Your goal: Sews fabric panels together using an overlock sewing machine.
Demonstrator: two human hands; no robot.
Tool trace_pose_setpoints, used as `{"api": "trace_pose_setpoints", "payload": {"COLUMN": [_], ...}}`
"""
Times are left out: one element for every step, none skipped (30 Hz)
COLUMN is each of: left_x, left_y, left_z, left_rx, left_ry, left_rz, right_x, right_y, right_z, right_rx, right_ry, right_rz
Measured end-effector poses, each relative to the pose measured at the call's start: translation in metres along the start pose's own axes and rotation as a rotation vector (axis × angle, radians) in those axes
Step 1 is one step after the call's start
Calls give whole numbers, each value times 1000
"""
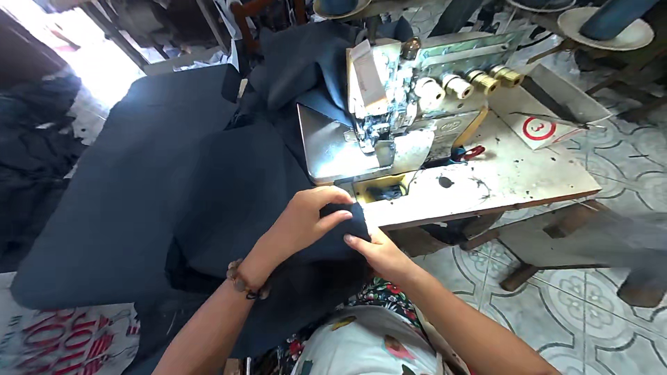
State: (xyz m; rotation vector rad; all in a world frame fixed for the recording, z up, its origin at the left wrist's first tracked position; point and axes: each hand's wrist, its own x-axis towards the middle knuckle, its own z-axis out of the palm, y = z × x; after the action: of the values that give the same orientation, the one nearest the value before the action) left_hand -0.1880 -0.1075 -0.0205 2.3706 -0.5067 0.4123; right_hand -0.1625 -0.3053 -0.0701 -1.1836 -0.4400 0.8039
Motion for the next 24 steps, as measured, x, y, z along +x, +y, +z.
{"api": "trace_pose_setpoints", "payload": {"left_x": [3,4,4,4,3,2,2,3,6,9,11,13,14,14,13,10,6,-1,-9,-19,-31,-44,-58,-75], "left_y": [2,3,4,5,6,6,6,5,3,0,-2,-3,-5,-10,-15,-21,-28,-34,-40,-45,-49,-52,-54,-57], "left_z": [1,3,5,7,9,12,15,18,19,19,16,10,2,-4,-9,-15,-21,-27,-35,-43,-52,-62,-72,-82], "left_rx": [-66,-114,-143,-159,-166,-168,-169,-165,-155,-137,-118,-94,-77,-67,-51,-14,43,107,167,200,210,205,186,154], "left_ry": [8,19,30,35,36,36,49,73,93,92,46,-49,-165,-267,-328,-364,-381,-386,-383,-389,-393,-396,-395,-380], "left_rz": [3,1,-5,-12,-20,-15,6,38,69,90,90,70,50,53,86,130,162,168,149,98,29,-50,-134,-209], "right_x": [-1,-2,-2,-1,0,2,5,10,14,16,16,12,8,3,-1,-5,-10,-16,-23,-30,-36,-40,-43,-44], "right_y": [1,1,0,-3,-9,-15,-18,-20,-21,-22,-25,-29,-33,-36,-40,-44,-49,-54,-61,-69,-76,-82,-87,-89], "right_z": [-5,-9,-12,-15,-16,-16,-15,-13,-10,-7,-3,0,2,1,-2,-7,-11,-15,-19,-22,-25,-29,-34,-40], "right_rx": [-6,-8,-9,-15,-25,-23,-15,-21,-58,-122,-199,-278,-342,-383,-396,-396,-387,-368,-338,-294,-242,-197,-158,-128], "right_ry": [-19,-44,-77,-114,-145,-154,-139,-100,-55,-16,4,28,39,40,37,31,48,88,152,232,311,374,418,446], "right_rz": [-22,-40,-51,-51,-33,-6,13,18,7,-14,-40,-68,-121,-191,-251,-322,-395,-440,-452,-448,-429,-405,-384,-370]}}
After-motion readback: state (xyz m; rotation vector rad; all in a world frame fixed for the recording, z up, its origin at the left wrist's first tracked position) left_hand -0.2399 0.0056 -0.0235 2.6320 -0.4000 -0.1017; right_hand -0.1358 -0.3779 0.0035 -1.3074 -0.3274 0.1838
